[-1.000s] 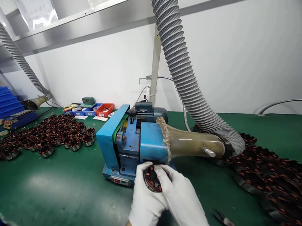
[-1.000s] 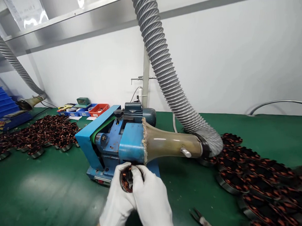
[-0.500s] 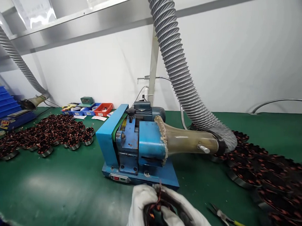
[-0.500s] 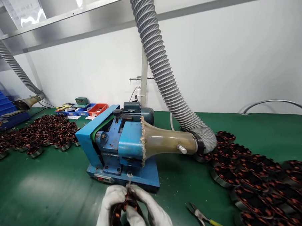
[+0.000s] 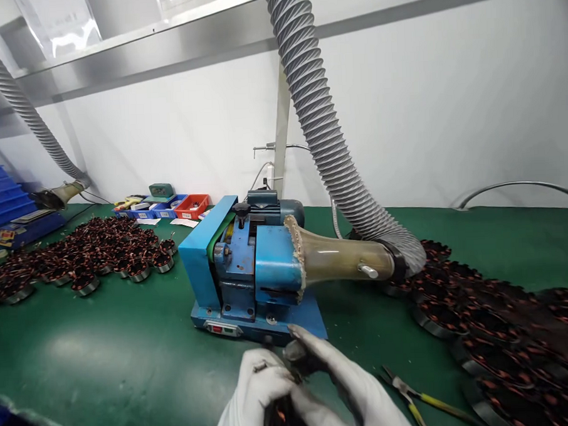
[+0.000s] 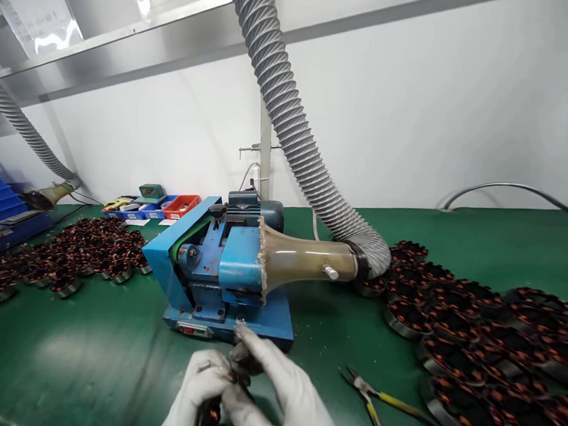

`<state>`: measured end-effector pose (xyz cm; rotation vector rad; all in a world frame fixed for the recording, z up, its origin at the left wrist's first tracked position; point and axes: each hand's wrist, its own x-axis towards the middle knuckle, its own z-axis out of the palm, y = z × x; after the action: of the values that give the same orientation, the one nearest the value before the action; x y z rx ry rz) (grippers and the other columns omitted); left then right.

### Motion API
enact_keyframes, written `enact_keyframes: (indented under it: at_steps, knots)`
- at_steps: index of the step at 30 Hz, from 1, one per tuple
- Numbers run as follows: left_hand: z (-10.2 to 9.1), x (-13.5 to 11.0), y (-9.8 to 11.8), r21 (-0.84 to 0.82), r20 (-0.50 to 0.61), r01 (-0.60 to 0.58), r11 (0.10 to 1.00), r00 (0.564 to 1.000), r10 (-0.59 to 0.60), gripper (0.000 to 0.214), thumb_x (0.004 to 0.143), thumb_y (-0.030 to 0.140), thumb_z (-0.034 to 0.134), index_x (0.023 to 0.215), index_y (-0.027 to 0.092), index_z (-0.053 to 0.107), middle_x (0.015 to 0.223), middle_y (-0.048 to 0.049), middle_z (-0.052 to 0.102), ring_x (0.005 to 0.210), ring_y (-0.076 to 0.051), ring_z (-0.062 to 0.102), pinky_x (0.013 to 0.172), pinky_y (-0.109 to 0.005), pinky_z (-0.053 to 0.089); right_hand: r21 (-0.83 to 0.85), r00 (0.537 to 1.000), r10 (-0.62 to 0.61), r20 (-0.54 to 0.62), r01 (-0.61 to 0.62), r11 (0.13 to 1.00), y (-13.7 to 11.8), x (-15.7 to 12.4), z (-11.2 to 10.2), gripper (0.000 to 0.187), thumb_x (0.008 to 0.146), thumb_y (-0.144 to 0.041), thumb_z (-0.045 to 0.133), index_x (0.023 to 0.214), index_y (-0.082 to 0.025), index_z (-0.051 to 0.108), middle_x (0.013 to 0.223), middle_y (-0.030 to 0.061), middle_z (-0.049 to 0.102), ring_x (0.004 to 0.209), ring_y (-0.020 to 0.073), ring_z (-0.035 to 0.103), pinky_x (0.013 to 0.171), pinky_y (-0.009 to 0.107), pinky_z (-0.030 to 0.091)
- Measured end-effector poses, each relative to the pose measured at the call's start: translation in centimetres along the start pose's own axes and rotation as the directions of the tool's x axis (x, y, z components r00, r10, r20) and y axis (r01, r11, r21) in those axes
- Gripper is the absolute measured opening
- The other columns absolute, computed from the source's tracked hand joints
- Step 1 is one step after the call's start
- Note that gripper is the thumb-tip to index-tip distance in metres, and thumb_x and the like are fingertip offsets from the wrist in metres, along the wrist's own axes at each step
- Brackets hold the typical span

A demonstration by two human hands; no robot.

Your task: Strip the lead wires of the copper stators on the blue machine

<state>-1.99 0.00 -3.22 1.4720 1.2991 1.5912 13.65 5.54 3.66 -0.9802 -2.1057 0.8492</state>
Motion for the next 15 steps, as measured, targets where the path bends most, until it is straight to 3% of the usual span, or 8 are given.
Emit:
enact_keyframes:
  at_steps: [2, 4, 6, 9, 11, 12, 13, 15]
  knots:
    - [-0.8, 1.1, -1.9, -0.043, 0.178, -0.048, 0.998, 0.983, 0.055, 0.022, 0.074, 0.046, 0.066, 0.085, 0.028, 0.070, 0.087, -0.0052, 0.065, 0.077, -0.020, 0.065, 0.067, -0.029, 0.055, 0.165, 0.986, 0.162, 0.047, -0.167, 0.972, 0.5, 0.0, 0.0, 0.036, 0.075, -0.041, 0.070, 0.107, -0.025, 0.070, 0.103, 0.0074, 0.074, 0.094, 0.0260, 0.069, 0.083, 0.032, 0.057]
    - [-1.3, 1.7, -3.3, -0.040, 0.301, -0.031, 0.999, 0.953, 0.042, 0.023, 0.064, 0.046, 0.075, 0.076, 0.027, 0.070, 0.076, -0.0029, 0.065, 0.068, -0.019, 0.065, 0.061, -0.027, 0.054, 0.277, 0.984, 0.129, 0.125, -0.160, 0.947, 0.9, 0.3, 0.0, 0.019, 0.071, -0.037, 0.074, 0.085, -0.023, 0.074, 0.087, 0.0049, 0.074, 0.082, 0.0231, 0.069, 0.076, 0.029, 0.056]
    - [-1.5, 1.4, -3.9, 0.020, 0.342, 0.024, 1.000, 0.939, -0.029, 0.025, 0.058, 0.044, 0.080, 0.075, 0.027, 0.071, 0.076, -0.0019, 0.066, 0.067, -0.018, 0.065, 0.060, -0.026, 0.053, 0.309, 0.984, 0.030, 0.175, -0.084, 0.947, 0.6, 0.9, -0.5, 0.008, 0.073, -0.029, 0.074, 0.076, -0.022, 0.073, 0.078, 0.0017, 0.071, 0.070, 0.0176, 0.067, 0.066, 0.024, 0.054]
    - [-1.3, -0.2, -3.1, 0.098, 0.333, 0.099, 0.990, 0.935, -0.126, 0.032, 0.062, 0.044, 0.076, 0.091, 0.032, 0.070, 0.090, -0.0001, 0.069, 0.073, -0.017, 0.066, 0.061, -0.022, 0.051, 0.112, 0.917, -0.234, 0.323, 0.209, 0.972, -1.1, 2.1, -2.3, 0.011, 0.080, -0.015, 0.063, 0.075, -0.020, 0.072, 0.072, 0.0015, 0.067, 0.062, 0.0134, 0.062, 0.056, 0.021, 0.047]
    - [-1.2, -1.3, -2.0, 0.126, 0.347, 0.140, 0.982, 0.921, -0.176, 0.035, 0.064, 0.045, 0.073, 0.097, 0.036, 0.068, 0.094, 0.0025, 0.070, 0.077, -0.017, 0.067, 0.061, -0.020, 0.050, -0.128, 0.807, -0.348, 0.477, 0.455, 0.881, -2.5, 2.7, -4.1, 0.019, 0.077, -0.006, 0.059, 0.073, -0.020, 0.071, 0.068, 0.0014, 0.065, 0.060, 0.0141, 0.059, 0.053, 0.022, 0.043]
    - [-1.2, -1.7, -1.5, 0.138, 0.353, 0.161, 0.977, 0.914, -0.201, 0.033, 0.065, 0.045, 0.072, 0.097, 0.037, 0.068, 0.093, 0.0032, 0.070, 0.080, -0.017, 0.067, 0.064, -0.020, 0.051, -0.216, 0.787, -0.357, 0.503, 0.514, 0.830, -3.0, 2.9, -5.1, 0.021, 0.074, -0.004, 0.059, 0.071, -0.021, 0.070, 0.066, 0.0009, 0.065, 0.060, 0.0149, 0.059, 0.053, 0.023, 0.043]
    - [-1.2, -1.8, -0.9, 0.142, 0.353, 0.176, 0.974, 0.910, -0.215, 0.029, 0.067, 0.044, 0.070, 0.095, 0.036, 0.069, 0.092, 0.0033, 0.071, 0.082, -0.017, 0.067, 0.067, -0.021, 0.051, -0.281, 0.802, -0.358, 0.479, 0.526, 0.803, -3.4, 3.1, -6.0, 0.021, 0.070, -0.004, 0.060, 0.070, -0.023, 0.069, 0.066, 0.0006, 0.065, 0.059, 0.0156, 0.059, 0.053, 0.024, 0.044]
    - [-1.1, -1.8, 0.1, 0.101, 0.311, 0.166, 0.981, 0.931, -0.190, 0.021, 0.070, 0.040, 0.069, 0.089, 0.033, 0.070, 0.089, 0.0011, 0.070, 0.083, -0.018, 0.066, 0.074, -0.024, 0.051, -0.363, 0.887, -0.345, 0.308, 0.445, 0.819, -3.6, 3.4, -7.5, 0.022, 0.068, -0.006, 0.059, 0.069, -0.026, 0.069, 0.068, 0.0003, 0.068, 0.060, 0.0166, 0.061, 0.057, 0.025, 0.047]
